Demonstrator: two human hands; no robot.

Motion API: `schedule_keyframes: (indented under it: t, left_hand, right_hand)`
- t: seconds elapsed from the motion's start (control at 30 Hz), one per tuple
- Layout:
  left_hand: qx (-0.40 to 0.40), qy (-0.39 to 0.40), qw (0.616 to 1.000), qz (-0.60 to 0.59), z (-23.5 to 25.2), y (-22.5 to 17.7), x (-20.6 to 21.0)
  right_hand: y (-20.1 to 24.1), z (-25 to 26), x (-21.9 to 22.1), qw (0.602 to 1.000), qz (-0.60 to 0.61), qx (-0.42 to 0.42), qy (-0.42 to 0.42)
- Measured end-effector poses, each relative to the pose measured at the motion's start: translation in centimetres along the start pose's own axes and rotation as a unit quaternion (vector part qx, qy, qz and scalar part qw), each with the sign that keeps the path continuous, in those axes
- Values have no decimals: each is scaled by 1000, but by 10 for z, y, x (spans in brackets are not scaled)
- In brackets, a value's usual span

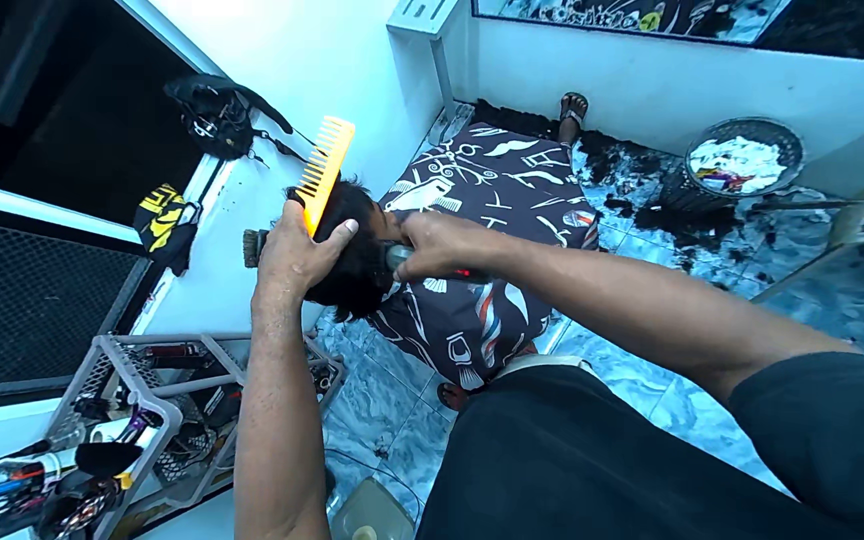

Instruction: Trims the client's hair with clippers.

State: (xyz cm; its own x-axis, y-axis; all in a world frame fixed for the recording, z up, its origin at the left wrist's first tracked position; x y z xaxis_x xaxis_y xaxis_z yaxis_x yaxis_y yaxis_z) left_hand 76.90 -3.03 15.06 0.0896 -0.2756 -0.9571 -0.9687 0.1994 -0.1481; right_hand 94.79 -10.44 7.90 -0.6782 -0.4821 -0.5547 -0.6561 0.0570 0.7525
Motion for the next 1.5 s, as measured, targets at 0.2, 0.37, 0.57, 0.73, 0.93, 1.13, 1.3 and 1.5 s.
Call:
schedule_keyframes:
  t: [0.2, 0.37, 0.57, 0.73, 0.93, 1.13, 1.3, 1.5]
  left_hand:
    - [23, -21, 1000, -5, -4, 0, -1]
    - [16, -10, 1000, -4, -6, -2, -3]
    - [14, 1, 1000, -4, -4, -2, -2]
    - [76, -79, 991, -71, -13, 10, 5]
    - [124, -169, 972, -108, -35, 32, 15]
    - [143, -124, 977, -98, -27, 26, 21]
    - [147, -113, 977, -108, -16, 25, 21]
    - [155, -105, 977, -105, -12, 24, 21]
  right_hand:
    - [26, 0, -4, 997, 19, -77, -10]
    - [15, -8, -2, 999, -19, -20, -23]
    - [18, -7, 4, 997, -32, -60, -23]
    - [-31, 6, 15, 995, -78, 13, -68]
    - [-23, 2, 21, 996, -10, -26, -89]
    - [-22, -3, 31, 991, -44, 1, -129]
    - [6, -8, 32, 986, 0, -83, -142]
    - [3, -17, 30, 985, -30, 1, -169]
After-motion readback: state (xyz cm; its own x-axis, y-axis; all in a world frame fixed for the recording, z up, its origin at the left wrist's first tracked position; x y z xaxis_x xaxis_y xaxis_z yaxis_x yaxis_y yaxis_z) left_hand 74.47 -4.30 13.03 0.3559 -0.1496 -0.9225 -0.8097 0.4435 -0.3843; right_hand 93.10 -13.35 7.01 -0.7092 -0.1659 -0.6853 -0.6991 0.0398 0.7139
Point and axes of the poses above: each hand's wrist, its own z-axis towards the middle knuckle, its own x-axis out of the palm, y = z × x, the point moved 7 cm from there along z, towards the middle knuckle, and after that the axes turned 7 degrees about y, right-handed, at the moved point
